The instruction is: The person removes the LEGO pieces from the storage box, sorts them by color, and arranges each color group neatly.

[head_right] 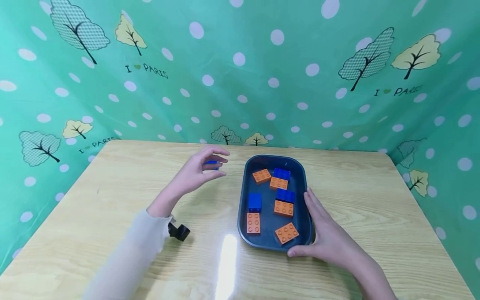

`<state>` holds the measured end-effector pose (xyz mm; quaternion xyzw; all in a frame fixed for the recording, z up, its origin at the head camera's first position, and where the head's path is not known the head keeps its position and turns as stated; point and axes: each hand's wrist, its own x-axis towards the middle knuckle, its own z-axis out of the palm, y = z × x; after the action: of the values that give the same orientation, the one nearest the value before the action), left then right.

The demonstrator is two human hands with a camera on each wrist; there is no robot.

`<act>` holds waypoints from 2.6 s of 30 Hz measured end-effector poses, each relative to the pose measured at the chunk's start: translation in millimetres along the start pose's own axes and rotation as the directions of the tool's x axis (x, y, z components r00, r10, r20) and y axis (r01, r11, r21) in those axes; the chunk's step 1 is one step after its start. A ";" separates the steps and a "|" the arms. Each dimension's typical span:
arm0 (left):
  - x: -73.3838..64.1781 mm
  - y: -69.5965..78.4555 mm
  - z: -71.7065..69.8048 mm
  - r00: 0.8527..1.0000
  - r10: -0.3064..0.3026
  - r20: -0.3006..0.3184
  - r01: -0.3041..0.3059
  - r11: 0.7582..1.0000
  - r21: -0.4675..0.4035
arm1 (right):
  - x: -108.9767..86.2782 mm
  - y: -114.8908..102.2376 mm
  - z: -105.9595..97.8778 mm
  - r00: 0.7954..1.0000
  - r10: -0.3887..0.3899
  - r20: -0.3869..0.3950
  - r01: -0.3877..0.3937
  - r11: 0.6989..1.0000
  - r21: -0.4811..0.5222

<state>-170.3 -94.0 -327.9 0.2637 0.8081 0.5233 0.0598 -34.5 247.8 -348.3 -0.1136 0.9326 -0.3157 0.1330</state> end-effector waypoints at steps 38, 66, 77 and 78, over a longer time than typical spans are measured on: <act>22.5 39.5 91.8 0.838 0.040 0.544 -0.097 0.992 0.077 | -1.4 0.8 1.1 0.999 -0.030 -0.025 0.029 0.999 -0.034; 40.9 33.5 111.8 0.842 -0.183 0.508 -0.259 0.689 0.677 | 1.3 3.2 2.7 1.000 0.003 -0.001 -0.003 0.999 -0.050; 45.7 28.7 107.2 0.870 -0.194 0.453 -0.167 0.748 0.642 | 5.1 -1.4 0.4 1.000 -0.006 0.004 0.006 0.999 -0.039; 45.8 28.3 105.8 0.873 -0.180 0.453 -0.164 0.766 0.622 | 5.4 -1.4 -0.1 1.000 -0.006 0.003 0.006 0.999 -0.044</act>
<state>-159.7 23.4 -342.0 0.3874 0.8967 0.1306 0.1695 -39.4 245.2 -348.3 -0.1198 0.9388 -0.2951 0.1310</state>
